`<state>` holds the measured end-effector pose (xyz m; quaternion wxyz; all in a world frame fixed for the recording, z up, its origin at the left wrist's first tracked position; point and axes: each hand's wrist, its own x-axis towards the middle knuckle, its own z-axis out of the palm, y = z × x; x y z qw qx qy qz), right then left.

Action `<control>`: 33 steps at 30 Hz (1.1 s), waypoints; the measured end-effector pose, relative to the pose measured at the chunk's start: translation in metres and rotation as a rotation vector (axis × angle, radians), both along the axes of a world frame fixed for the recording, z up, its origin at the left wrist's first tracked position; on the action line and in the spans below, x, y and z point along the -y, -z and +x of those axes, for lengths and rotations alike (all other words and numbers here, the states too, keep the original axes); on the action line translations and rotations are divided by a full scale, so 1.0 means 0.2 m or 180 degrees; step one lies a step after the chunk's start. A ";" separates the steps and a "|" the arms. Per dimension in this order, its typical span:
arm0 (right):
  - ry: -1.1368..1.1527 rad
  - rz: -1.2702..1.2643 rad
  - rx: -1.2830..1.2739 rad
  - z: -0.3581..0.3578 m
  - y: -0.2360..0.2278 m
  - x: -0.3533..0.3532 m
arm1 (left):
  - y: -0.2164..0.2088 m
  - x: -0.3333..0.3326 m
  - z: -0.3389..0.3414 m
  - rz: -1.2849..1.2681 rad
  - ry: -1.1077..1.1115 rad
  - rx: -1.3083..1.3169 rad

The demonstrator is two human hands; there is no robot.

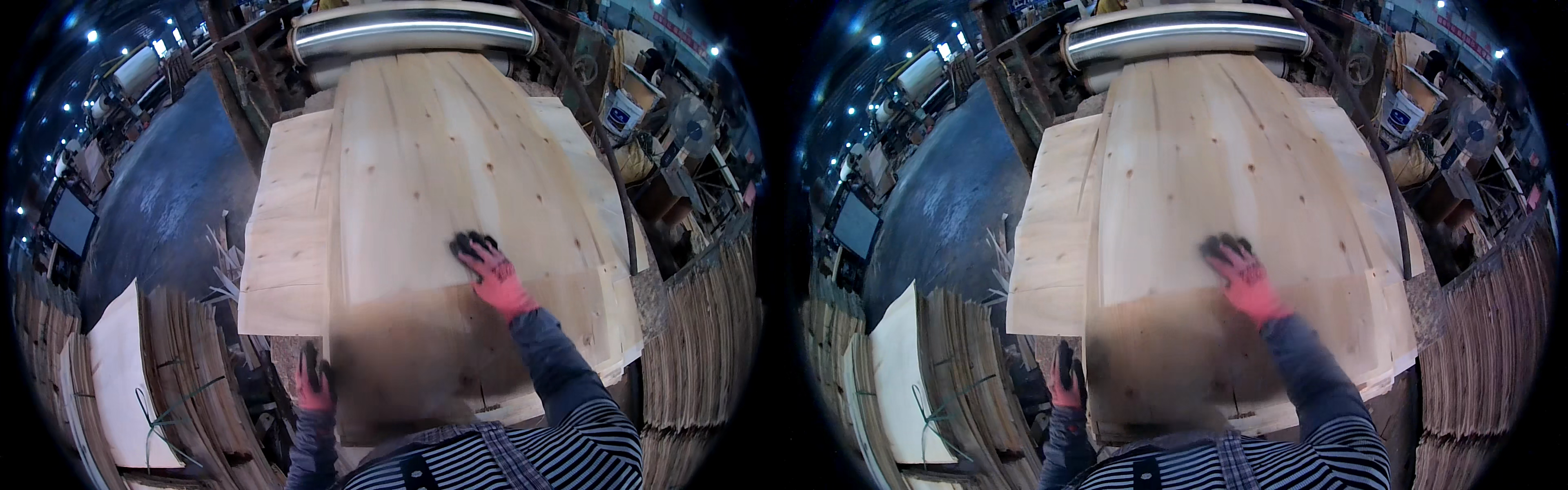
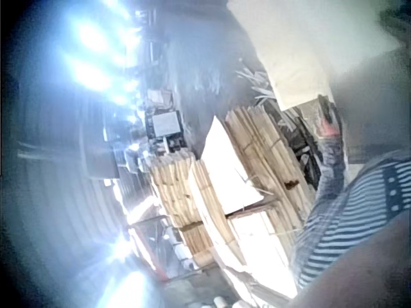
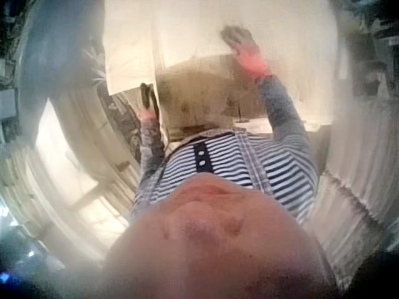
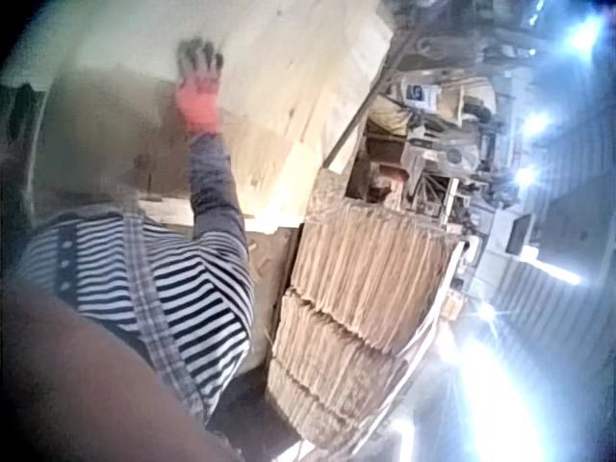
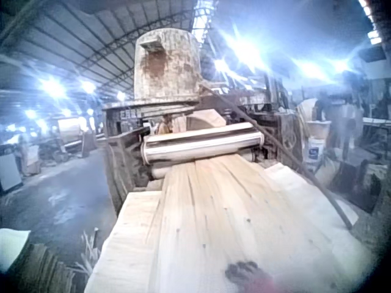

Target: The person repeatedly picks up large, thin sheets of wood veneer and feeds them through a roller machine. They wear pink gloves and handle the sheets one at a time, guiding them under the roller and stacking them afterward.

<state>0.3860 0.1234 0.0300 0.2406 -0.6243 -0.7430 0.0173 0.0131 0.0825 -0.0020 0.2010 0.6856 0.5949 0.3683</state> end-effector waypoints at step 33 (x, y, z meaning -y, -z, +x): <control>0.0240 -0.0942 0.0686 -0.61 0.03 0.94 | -0.12 0.15 -0.14 -0.1109 0.1540 0.2229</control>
